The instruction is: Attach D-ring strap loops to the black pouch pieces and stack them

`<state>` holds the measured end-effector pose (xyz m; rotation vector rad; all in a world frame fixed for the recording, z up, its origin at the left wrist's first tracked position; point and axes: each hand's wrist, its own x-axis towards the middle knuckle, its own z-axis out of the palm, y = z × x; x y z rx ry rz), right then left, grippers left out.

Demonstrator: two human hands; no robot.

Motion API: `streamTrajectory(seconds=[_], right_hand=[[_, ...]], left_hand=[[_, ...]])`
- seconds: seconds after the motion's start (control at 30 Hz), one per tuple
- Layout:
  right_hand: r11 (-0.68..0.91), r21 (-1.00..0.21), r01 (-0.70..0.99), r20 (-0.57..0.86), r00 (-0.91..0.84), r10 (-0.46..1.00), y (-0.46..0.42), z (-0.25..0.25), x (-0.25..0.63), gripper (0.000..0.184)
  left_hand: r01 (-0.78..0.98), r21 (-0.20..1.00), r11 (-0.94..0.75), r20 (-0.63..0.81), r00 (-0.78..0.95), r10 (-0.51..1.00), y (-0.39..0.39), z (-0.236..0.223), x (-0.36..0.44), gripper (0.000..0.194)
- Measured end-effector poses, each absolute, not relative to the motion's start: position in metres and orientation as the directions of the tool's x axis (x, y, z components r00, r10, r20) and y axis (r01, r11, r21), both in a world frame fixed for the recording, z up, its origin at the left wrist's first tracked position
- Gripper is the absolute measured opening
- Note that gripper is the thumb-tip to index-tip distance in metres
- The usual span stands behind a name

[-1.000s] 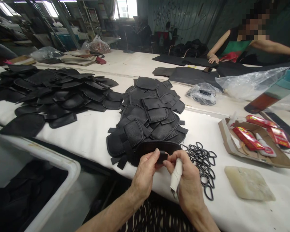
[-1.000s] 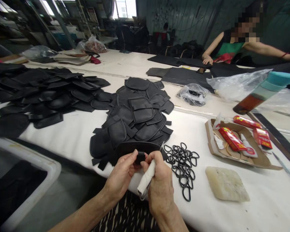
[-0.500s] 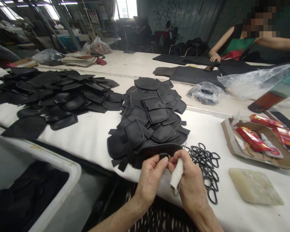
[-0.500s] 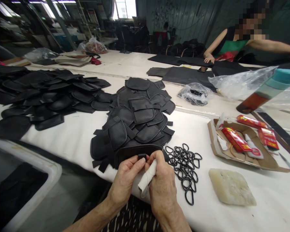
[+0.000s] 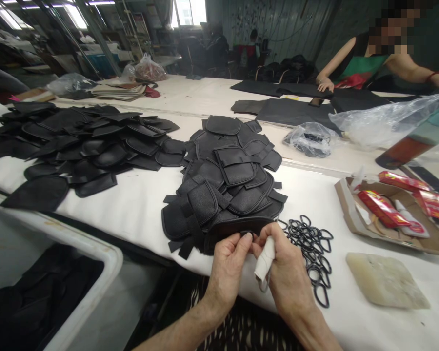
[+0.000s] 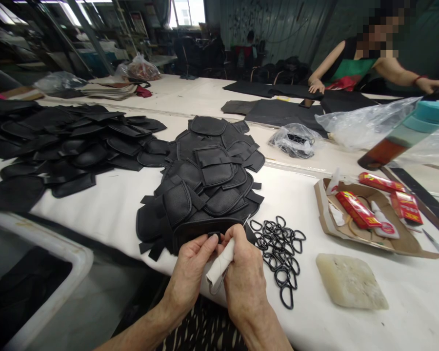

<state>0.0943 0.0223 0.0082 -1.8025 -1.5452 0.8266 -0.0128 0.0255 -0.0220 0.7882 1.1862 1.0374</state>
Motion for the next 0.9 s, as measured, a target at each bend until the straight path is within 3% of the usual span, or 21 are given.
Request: streamTrajectory(seconds=[0.27,0.43,0.5,0.67,0.9], right_hand=[[-0.032,-0.774,0.633,0.017,0.071,0.997,0.015,0.008,0.098,0.011],[0.190,-0.752,0.631,0.377,0.176,0.909,0.011,-0.001,0.119,0.005],[0.241,-0.758,0.606,0.440,0.204,0.874,0.017,-0.006,0.126,0.009],[0.150,-0.935,0.321,0.210,0.164,0.964,0.036,-0.010,0.126,0.016],[0.132,-0.980,0.147,0.153,0.140,0.978,0.034,-0.005,0.121,0.020]], left_hand=[[-0.199,0.910,0.363,-0.355,0.074,0.932,0.027,-0.017,-0.015,0.032],[-0.291,0.880,0.375,-0.357,0.117,0.927,0.029,-0.012,-0.018,0.030],[-0.317,0.852,0.416,-0.389,0.149,0.909,0.028,-0.009,-0.020,0.029],[-0.357,0.769,0.530,-0.477,0.232,0.848,0.023,-0.002,-0.026,0.029],[-0.384,0.727,0.570,-0.532,0.211,0.820,0.021,0.004,-0.032,0.025]])
